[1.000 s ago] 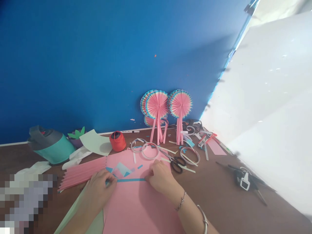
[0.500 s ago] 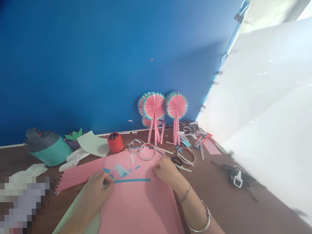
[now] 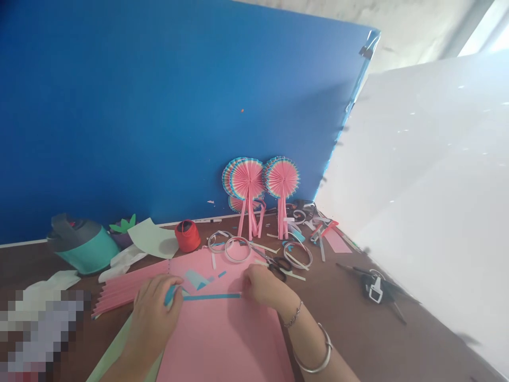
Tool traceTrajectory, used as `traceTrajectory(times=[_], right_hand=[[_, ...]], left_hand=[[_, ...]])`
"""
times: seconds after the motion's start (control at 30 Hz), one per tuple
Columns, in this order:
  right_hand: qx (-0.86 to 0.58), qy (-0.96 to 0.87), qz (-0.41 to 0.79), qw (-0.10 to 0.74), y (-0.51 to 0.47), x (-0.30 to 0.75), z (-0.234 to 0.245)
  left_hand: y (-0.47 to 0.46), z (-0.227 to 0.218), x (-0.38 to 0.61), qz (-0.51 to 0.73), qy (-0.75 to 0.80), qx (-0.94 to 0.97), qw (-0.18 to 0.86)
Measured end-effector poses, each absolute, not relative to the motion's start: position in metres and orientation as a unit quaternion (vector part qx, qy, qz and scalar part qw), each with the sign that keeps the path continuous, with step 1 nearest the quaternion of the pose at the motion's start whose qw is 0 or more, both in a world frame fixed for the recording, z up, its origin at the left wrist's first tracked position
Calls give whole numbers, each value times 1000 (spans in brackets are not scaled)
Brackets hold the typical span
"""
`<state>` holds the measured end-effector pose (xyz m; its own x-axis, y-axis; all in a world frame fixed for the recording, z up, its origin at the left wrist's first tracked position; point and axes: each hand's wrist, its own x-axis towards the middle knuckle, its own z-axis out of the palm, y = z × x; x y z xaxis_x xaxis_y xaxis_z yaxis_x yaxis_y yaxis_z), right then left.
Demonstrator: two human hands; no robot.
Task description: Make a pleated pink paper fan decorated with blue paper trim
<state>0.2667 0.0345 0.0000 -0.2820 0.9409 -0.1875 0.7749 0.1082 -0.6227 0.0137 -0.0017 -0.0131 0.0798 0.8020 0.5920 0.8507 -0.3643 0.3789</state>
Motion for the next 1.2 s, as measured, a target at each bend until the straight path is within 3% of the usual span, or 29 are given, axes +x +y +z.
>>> traceTrajectory(times=[0.23, 0.43, 0.67, 1.2], right_hand=[[-473, -639, 573, 202, 28, 248, 11], [-407, -558, 660, 295, 23, 234, 12], [-394, -541, 662, 338, 18, 220, 10], [-375, -568, 644, 349, 18, 213, -3]], left_hand=[[-25, 1, 39, -357, -428, -830, 16], [-31, 8, 40, -415, -446, -792, 44], [-32, 4, 45, -444, -460, -767, 58], [-32, 7, 44, -388, -484, -778, 101]])
